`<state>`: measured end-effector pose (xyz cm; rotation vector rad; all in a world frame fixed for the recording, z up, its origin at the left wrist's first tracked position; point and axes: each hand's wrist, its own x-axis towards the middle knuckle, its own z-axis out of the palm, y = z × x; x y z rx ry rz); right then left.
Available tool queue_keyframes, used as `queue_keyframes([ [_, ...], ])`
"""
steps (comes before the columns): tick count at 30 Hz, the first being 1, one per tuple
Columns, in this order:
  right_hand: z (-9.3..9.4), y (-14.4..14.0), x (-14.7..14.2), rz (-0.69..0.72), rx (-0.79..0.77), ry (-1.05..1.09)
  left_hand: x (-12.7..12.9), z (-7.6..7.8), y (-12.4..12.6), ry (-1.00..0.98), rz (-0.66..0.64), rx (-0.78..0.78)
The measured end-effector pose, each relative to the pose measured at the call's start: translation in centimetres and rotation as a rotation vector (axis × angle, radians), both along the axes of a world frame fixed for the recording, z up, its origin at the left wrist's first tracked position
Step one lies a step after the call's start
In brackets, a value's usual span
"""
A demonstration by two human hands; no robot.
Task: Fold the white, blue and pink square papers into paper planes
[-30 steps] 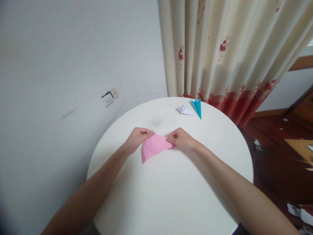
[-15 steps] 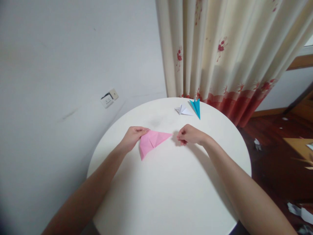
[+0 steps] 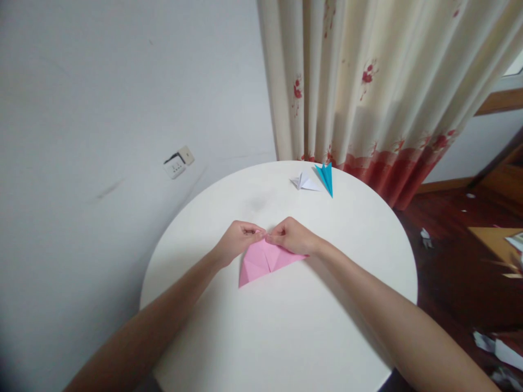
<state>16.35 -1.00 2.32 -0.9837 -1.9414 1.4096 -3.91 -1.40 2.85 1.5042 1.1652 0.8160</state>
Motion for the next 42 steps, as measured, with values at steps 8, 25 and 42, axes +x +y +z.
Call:
queue_keyframes([
  [8, -0.5, 0.4, 0.0, -0.046, 0.023, 0.03, -0.1, -0.5, 0.5, -0.092, -0.027, -0.027],
  [25, -0.5, 0.5, 0.0, -0.098, 0.028, 0.007, -0.6, -0.7, 1.1, -0.174, 0.079, -0.009],
  [42, -2.5, 4.0, 2.6, -0.602, -0.093, 0.016, -3.2, -1.2, 4.1, -0.531, 0.42, 0.132],
])
